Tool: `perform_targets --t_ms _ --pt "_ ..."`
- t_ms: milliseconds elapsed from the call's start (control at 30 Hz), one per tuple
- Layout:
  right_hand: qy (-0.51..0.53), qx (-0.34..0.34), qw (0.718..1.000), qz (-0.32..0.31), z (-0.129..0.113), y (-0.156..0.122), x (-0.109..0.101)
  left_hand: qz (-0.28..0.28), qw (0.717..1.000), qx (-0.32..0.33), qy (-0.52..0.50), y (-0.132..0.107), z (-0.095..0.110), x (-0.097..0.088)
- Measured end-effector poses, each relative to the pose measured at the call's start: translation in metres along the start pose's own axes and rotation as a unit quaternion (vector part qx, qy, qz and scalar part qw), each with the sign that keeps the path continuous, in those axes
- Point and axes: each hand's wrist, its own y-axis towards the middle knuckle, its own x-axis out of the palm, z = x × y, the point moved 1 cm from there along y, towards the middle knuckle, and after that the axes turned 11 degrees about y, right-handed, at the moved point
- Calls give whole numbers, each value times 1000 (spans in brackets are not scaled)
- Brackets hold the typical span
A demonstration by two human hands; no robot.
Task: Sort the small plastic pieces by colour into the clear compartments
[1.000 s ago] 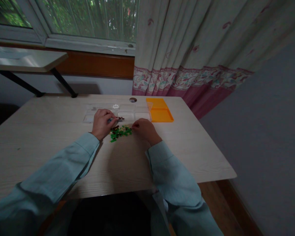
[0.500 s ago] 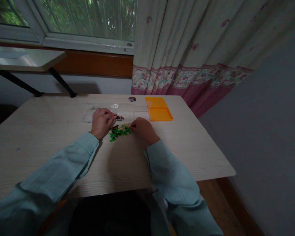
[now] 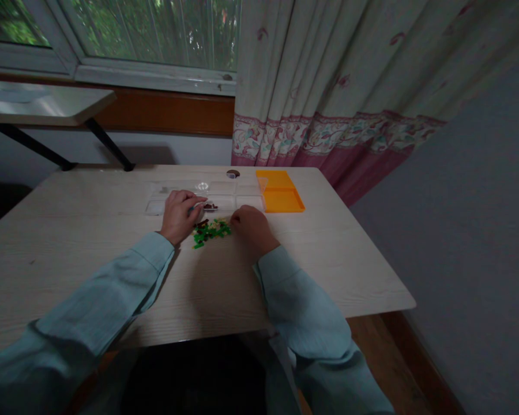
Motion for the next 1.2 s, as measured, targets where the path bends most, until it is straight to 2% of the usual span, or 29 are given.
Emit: perform_targets --t_ms 100,200,367,533,667,867,1000,1200 --pt "76 -13 996 46 3 2 1 -5 999 42 -30 1 2 0" --pt "186 -13 979 85 2 5 4 -3 996 75 -55 1 6 -1" --pt "351 41 933 71 0 9 13 -14 989 119 -81 0 9 -3" --pt "432 57 899 41 1 11 19 -37 983 151 -93 0 11 -5" --pt "444 50 894 11 3 10 21 -53 984 142 -88 1 12 -7" --pt "444 64 894 -1 3 10 24 -60 987 123 -90 1 12 -6" --pt "419 54 906 5 1 10 23 -55 987 124 -89 1 11 -5" --pt "336 28 940 61 -4 9 16 -40 992 100 -72 1 9 -3"
